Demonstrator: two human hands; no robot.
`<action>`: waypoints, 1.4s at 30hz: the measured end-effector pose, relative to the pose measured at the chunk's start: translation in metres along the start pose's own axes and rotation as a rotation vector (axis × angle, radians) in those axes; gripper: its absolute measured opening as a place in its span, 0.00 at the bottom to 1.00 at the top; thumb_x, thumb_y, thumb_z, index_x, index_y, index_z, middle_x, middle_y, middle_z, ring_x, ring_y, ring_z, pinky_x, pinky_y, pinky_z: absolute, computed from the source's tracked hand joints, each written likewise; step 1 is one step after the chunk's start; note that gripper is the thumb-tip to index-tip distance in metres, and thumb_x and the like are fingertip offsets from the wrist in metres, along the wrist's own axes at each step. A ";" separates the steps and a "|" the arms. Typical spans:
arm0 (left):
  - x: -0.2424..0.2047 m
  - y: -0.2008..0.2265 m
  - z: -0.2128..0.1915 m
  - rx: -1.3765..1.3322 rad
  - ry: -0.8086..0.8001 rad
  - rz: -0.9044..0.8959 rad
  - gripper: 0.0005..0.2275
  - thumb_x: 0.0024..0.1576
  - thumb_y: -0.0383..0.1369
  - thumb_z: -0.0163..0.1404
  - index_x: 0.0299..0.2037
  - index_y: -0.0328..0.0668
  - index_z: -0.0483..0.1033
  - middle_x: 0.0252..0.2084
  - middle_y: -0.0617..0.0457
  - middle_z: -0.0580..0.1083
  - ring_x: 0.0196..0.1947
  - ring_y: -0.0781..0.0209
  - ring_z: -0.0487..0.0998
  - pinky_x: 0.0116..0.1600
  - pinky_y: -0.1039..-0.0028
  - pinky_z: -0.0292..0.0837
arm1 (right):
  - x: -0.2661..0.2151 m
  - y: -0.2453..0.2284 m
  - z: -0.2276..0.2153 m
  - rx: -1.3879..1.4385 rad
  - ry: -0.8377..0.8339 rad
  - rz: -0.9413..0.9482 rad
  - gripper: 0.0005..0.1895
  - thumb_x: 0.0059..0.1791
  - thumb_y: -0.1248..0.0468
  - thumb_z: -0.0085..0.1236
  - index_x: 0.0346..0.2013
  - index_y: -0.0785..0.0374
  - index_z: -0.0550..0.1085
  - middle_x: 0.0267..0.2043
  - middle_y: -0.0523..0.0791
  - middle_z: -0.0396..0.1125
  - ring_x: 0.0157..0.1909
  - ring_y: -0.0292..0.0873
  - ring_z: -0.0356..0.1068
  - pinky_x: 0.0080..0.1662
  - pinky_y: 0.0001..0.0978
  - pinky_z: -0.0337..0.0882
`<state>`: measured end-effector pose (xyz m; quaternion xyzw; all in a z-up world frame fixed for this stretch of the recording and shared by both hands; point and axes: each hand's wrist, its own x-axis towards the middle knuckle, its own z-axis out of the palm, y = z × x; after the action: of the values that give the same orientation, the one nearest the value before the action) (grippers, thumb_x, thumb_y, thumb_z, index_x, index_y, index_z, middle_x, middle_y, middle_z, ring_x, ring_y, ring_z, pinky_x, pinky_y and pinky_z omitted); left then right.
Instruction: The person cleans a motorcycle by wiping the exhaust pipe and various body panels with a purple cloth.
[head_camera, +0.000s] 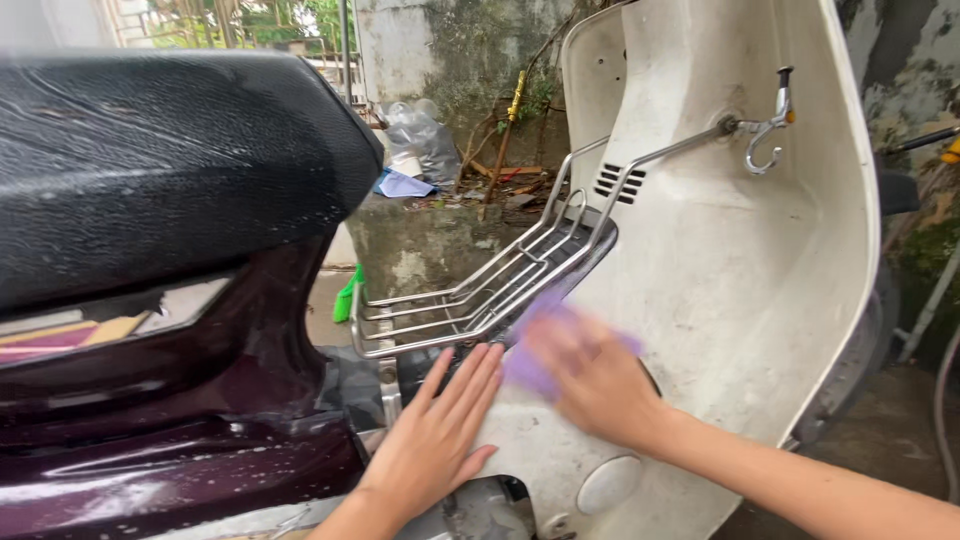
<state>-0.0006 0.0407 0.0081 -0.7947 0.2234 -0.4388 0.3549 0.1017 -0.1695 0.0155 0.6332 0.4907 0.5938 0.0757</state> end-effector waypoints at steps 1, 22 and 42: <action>0.002 0.003 0.000 -0.007 0.006 -0.006 0.33 0.52 0.53 0.27 0.61 0.33 0.50 0.66 0.41 0.49 0.66 0.48 0.45 0.67 0.55 0.36 | -0.004 0.016 -0.004 -0.004 -0.008 -0.007 0.19 0.49 0.59 0.37 0.54 0.58 0.61 0.58 0.53 0.55 0.57 0.62 0.55 0.28 0.39 0.64; 0.002 0.002 0.003 -0.037 0.010 -0.009 0.34 0.51 0.52 0.28 0.62 0.32 0.49 0.66 0.42 0.48 0.66 0.48 0.45 0.67 0.54 0.37 | -0.006 0.022 -0.008 -0.076 0.007 0.428 0.22 0.37 0.69 0.48 0.47 0.58 0.67 0.48 0.52 0.60 0.36 0.57 0.61 0.40 0.50 0.60; 0.001 0.003 0.004 -0.023 0.040 -0.023 0.34 0.52 0.53 0.27 0.61 0.32 0.50 0.66 0.42 0.48 0.66 0.49 0.46 0.66 0.54 0.40 | 0.009 0.071 -0.032 -0.209 -0.012 0.491 0.18 0.37 0.64 0.55 0.41 0.60 0.72 0.46 0.46 0.61 0.39 0.52 0.52 0.42 0.39 0.61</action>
<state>0.0026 0.0398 0.0049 -0.7922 0.2265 -0.4561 0.3363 0.1108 -0.2145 0.0791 0.7254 0.2579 0.6382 -0.0027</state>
